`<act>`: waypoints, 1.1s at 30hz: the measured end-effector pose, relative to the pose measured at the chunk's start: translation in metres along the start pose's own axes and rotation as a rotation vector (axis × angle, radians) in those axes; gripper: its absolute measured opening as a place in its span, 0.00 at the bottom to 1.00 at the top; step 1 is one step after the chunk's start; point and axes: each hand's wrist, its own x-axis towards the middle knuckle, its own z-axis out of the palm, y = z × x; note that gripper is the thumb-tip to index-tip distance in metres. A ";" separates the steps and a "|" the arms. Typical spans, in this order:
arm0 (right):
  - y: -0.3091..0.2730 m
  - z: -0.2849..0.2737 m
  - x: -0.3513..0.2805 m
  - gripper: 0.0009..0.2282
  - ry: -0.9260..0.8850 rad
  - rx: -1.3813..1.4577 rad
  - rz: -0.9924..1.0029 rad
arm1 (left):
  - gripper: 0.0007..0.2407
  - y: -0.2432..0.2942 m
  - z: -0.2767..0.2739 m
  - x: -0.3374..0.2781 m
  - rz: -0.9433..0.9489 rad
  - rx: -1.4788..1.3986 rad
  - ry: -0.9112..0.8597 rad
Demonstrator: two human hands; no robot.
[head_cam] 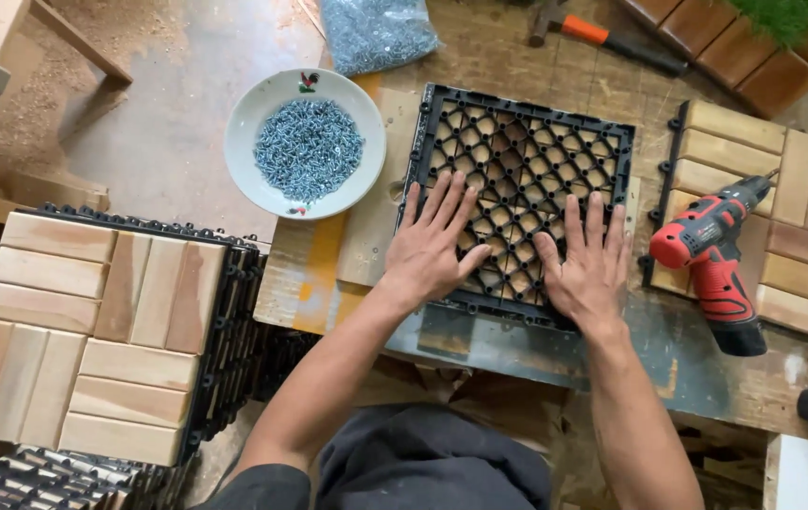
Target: Assembling wooden slats into a plastic interlocking grid and fastening them with a power drill to create floor tiles.
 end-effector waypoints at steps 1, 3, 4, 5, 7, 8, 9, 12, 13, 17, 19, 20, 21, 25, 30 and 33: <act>-0.001 -0.004 0.001 0.33 0.003 0.001 -0.001 | 0.35 -0.002 0.002 0.002 0.001 0.003 0.002; -0.003 -0.013 -0.002 0.35 -0.049 0.088 0.006 | 0.35 -0.002 0.007 -0.001 0.023 -0.047 0.091; 0.000 -0.020 -0.007 0.35 -0.040 0.088 0.001 | 0.35 -0.007 0.015 -0.003 0.025 -0.043 0.101; 0.002 -0.028 -0.011 0.34 -0.026 0.152 -0.010 | 0.33 -0.012 0.021 -0.004 0.061 -0.210 0.274; 0.011 -0.053 -0.013 0.33 0.007 0.213 -0.044 | 0.32 -0.036 0.007 -0.004 0.104 -0.368 0.475; 0.018 -0.070 -0.022 0.27 0.141 0.137 -0.110 | 0.23 -0.050 -0.010 -0.012 0.043 -0.354 0.605; 0.025 -0.086 -0.030 0.22 0.274 0.061 -0.177 | 0.15 -0.065 -0.027 -0.020 -0.021 -0.340 0.734; 0.114 -0.092 -0.036 0.26 0.393 -0.173 -0.069 | 0.20 -0.148 -0.011 -0.021 -0.458 -0.153 0.689; 0.115 -0.098 -0.028 0.26 0.403 -0.186 -0.058 | 0.20 -0.160 -0.011 -0.022 -0.442 -0.165 0.691; 0.110 -0.114 -0.007 0.37 -0.137 -0.001 0.394 | 0.21 -0.182 -0.011 -0.011 -0.587 -0.200 0.450; 0.095 -0.116 0.001 0.44 -0.190 -0.029 0.493 | 0.19 -0.183 -0.015 -0.005 -0.594 -0.244 0.416; 0.085 -0.118 0.004 0.45 -0.193 -0.042 0.531 | 0.15 -0.184 -0.014 -0.004 -0.606 -0.259 0.404; 0.075 -0.120 0.006 0.46 -0.196 -0.055 0.568 | 0.12 -0.185 -0.012 -0.002 -0.619 -0.274 0.392; 0.063 -0.120 0.008 0.46 -0.180 -0.129 0.599 | 0.05 -0.183 -0.014 0.001 -0.627 -0.401 0.391; 0.063 -0.121 0.006 0.43 -0.140 -0.075 0.580 | 0.04 -0.189 0.007 0.001 -0.444 -0.352 0.643; 0.075 -0.114 0.004 0.43 -0.125 -0.095 0.535 | 0.05 -0.182 0.004 0.000 -0.434 -0.379 0.783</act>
